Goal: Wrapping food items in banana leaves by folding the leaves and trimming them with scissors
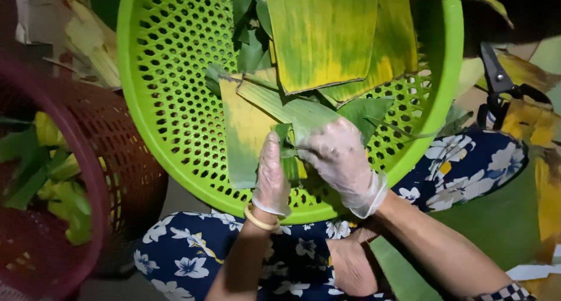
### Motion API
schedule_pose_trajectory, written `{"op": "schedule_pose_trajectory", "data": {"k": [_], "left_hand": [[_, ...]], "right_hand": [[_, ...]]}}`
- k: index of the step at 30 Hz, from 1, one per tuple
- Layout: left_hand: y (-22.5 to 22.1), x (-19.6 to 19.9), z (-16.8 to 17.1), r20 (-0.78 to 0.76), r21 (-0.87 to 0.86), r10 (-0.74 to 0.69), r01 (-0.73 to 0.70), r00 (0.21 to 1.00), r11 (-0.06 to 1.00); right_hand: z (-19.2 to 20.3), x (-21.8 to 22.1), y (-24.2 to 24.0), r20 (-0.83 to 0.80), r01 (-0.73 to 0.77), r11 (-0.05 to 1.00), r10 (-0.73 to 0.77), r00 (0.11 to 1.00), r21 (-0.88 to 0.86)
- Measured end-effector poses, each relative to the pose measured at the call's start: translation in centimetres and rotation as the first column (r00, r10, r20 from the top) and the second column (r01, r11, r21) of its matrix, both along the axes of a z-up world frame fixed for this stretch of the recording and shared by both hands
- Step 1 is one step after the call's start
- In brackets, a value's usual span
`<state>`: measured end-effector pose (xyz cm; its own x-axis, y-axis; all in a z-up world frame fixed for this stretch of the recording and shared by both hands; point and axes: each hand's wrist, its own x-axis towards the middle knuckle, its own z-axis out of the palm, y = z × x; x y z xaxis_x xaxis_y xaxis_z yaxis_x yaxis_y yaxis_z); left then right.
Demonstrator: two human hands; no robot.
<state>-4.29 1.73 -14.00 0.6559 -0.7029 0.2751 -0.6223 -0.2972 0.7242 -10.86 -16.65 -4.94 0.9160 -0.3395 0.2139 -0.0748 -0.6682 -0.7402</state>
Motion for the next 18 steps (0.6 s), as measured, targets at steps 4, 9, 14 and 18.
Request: {"op": "schedule_pose_trajectory", "data": {"k": [4,9,14,18], "left_hand": [[-0.2,0.5,1.9,0.057,0.044,0.01,-0.013,0.998,0.999],[0.7,-0.3,-1.3,-0.037,0.224,0.07,-0.06,0.997,0.973],[0.6,-1.3,-1.1,-0.384,0.048,0.078,-0.064,0.92,0.997],[-2.8,3.0,12.9,-0.864,0.387,0.437,-0.227,0.249,0.894]], "right_hand": [[-0.7,-0.8,0.7,0.059,-0.005,0.995,0.011,0.998,-0.103],[-2.3,-1.1,0.8,-0.089,-0.031,0.94,0.0,0.996,-0.341],[-3.5,-2.1,-0.1,-0.053,-0.293,0.831,0.359,0.932,0.473],[0.5,0.1,-0.7,-0.121,-0.283,0.738,0.441,0.889,0.612]]}}
